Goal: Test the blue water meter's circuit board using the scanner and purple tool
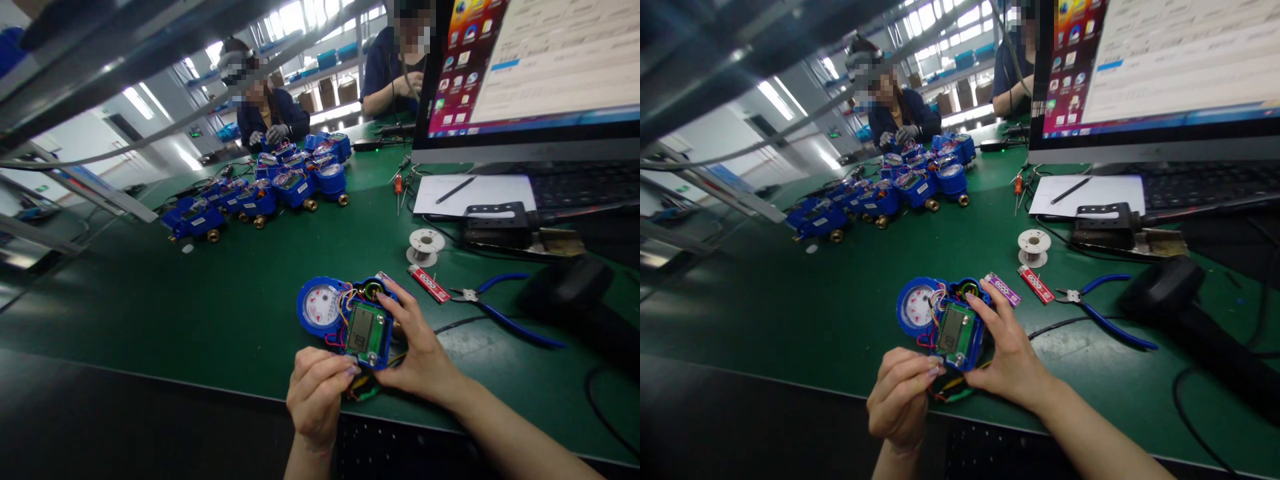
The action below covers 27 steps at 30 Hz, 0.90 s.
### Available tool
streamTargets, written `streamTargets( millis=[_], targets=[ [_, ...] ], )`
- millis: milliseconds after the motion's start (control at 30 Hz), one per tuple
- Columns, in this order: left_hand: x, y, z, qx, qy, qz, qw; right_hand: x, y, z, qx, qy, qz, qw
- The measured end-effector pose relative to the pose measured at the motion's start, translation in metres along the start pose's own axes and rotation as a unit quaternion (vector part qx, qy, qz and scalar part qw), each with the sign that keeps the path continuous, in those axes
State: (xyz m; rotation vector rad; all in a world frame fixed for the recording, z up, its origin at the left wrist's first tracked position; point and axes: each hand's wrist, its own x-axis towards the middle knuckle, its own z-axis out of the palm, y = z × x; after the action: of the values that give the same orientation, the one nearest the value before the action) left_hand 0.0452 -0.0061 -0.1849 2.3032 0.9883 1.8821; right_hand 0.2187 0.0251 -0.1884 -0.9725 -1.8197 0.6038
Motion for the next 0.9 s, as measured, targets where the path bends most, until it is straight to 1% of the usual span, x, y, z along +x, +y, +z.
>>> streamTargets(
  millis=[100,267,400,667,767,900],
  targets=[
    [0.001,-0.001,0.001,-0.005,0.001,-0.005,1.000,0.000,0.000,0.000,-0.003,-0.001,0.000,1.000],
    [0.008,-0.004,0.000,-0.017,-0.019,0.003,1.000,0.001,-0.001,-0.002,-0.003,0.002,-0.004,1.000],
    [0.015,-0.006,0.000,-0.017,-0.038,0.015,0.999,0.003,-0.002,-0.002,0.001,0.005,0.011,1.000],
    [0.032,-0.010,0.002,-0.029,-0.061,0.005,0.998,0.009,-0.004,-0.005,-0.008,0.005,0.041,0.999],
    [0.035,-0.013,0.001,-0.041,-0.077,-0.007,0.996,0.014,-0.005,-0.007,-0.024,0.007,0.054,0.998],
    [0.036,-0.017,0.002,-0.046,-0.095,-0.042,0.994,0.020,-0.004,-0.007,-0.023,0.006,0.074,0.997]
  ],
)
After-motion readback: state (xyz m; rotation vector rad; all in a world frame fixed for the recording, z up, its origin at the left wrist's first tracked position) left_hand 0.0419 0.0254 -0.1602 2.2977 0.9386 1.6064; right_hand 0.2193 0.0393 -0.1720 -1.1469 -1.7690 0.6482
